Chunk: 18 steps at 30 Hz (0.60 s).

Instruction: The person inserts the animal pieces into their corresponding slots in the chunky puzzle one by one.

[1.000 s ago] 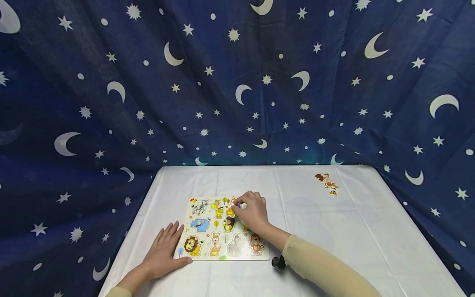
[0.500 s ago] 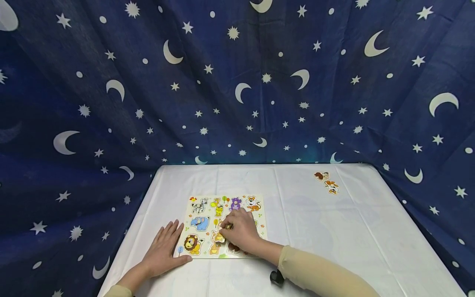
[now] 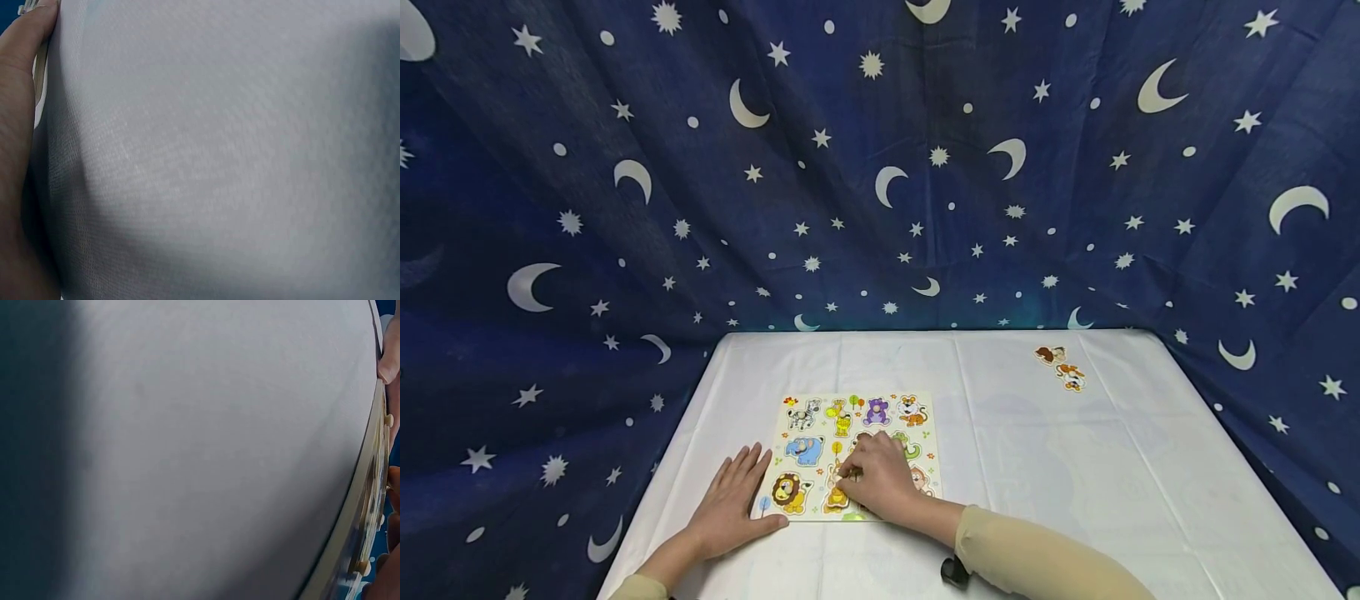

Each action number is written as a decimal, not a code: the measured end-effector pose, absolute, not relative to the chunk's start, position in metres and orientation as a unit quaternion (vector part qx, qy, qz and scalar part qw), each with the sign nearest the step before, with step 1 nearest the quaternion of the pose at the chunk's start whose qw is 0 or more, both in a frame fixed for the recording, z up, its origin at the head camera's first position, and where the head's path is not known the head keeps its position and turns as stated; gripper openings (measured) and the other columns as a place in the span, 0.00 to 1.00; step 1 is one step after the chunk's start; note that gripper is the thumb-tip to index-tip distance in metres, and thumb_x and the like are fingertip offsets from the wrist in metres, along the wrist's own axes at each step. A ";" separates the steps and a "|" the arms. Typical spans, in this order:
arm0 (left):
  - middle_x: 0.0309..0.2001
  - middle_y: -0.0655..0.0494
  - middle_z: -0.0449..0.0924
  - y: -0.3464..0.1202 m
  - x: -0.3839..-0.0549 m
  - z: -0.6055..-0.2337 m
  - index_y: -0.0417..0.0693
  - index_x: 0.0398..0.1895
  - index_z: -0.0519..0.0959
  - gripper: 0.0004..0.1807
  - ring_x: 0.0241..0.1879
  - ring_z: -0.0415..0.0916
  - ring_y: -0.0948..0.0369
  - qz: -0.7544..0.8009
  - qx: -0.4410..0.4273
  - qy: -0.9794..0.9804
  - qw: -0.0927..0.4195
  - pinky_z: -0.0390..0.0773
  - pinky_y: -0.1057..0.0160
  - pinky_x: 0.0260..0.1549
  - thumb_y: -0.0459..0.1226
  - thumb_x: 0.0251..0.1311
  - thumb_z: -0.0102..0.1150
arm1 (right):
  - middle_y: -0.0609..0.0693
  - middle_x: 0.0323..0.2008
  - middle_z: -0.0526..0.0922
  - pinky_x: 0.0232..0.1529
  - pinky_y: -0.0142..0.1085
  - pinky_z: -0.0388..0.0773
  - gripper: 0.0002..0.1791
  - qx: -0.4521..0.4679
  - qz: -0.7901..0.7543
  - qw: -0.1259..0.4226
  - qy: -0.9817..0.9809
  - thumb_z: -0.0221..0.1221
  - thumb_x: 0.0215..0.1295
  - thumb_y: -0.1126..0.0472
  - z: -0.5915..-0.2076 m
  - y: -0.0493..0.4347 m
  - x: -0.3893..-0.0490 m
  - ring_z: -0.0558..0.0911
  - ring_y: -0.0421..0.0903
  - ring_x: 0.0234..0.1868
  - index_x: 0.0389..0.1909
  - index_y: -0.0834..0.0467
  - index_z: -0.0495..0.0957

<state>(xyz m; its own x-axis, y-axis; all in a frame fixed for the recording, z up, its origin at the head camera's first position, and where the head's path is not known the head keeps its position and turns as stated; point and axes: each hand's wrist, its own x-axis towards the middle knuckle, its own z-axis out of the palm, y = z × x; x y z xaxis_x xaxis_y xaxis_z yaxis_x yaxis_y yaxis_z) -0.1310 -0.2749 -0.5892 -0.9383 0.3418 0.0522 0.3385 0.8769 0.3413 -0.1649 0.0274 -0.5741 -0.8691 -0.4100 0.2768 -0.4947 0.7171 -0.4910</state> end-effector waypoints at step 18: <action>0.80 0.42 0.52 -0.275 -0.131 -0.590 0.44 0.80 0.58 0.63 0.79 0.44 0.42 0.172 0.176 0.969 0.005 0.42 0.38 0.75 0.73 0.50 0.63 | 0.29 0.28 0.75 0.45 0.38 0.67 0.04 0.267 0.282 0.113 -0.915 0.74 0.52 0.48 -0.583 0.019 -0.159 0.68 0.35 0.37 0.27 0.38 0.88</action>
<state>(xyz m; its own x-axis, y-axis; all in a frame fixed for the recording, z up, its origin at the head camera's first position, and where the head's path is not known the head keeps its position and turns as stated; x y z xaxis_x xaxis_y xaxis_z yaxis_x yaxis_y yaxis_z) -0.1314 -0.2754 -0.5899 -0.9381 0.3426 0.0499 0.3389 0.8789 0.3356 -0.1595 0.0190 -0.5830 -0.8325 -0.4242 0.3564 -0.5512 0.6994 -0.4550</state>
